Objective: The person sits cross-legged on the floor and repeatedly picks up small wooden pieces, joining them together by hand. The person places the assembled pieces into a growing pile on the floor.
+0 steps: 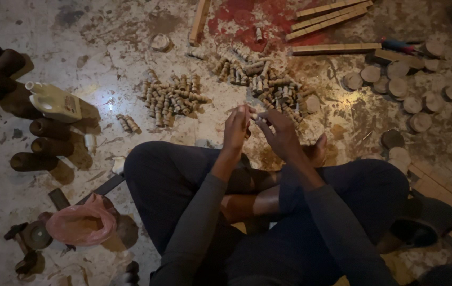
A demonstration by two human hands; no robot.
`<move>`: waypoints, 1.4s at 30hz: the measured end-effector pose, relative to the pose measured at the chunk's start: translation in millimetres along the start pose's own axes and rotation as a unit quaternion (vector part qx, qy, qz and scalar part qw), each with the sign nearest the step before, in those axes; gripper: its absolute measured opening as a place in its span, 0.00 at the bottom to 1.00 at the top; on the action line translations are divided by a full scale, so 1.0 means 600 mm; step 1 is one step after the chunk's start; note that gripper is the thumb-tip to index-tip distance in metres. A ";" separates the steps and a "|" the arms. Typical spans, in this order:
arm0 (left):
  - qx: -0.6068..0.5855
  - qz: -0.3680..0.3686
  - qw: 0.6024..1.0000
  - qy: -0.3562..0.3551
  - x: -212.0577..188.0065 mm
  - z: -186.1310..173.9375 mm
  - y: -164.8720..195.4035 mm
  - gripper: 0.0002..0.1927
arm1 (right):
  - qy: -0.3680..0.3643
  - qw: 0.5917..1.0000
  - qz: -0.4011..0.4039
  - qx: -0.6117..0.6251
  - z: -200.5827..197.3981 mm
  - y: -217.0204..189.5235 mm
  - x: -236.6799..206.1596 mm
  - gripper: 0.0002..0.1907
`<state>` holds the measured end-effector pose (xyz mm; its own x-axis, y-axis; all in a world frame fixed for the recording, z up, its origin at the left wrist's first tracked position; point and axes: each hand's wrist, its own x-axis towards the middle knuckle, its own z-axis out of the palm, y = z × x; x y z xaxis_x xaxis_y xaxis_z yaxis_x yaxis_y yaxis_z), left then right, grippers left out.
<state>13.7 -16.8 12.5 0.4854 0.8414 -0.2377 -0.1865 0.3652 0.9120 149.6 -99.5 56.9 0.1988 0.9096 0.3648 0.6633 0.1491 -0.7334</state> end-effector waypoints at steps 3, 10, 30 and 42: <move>-0.079 -0.018 0.997 -0.005 0.003 -0.002 -0.002 0.25 | -0.003 1.000 -0.005 -0.002 0.001 0.001 0.000 0.08; 0.012 0.039 0.999 -0.016 -0.012 0.013 0.022 0.25 | 0.017 0.999 0.027 0.038 0.020 0.029 -0.010 0.11; 0.013 0.089 0.993 -0.081 -0.013 0.009 0.038 0.25 | -0.054 0.726 0.354 0.588 0.055 0.061 -0.036 0.20; 0.007 0.036 0.998 -0.047 -0.017 0.011 0.035 0.26 | -0.054 0.870 0.255 0.418 0.040 0.042 -0.028 0.16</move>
<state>10.3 -20.4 36.2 0.5495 0.8238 -0.1391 -0.2116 0.2983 0.9307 146.1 -101.8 18.5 0.2140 0.9648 -0.1531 -0.2574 -0.0955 -0.9616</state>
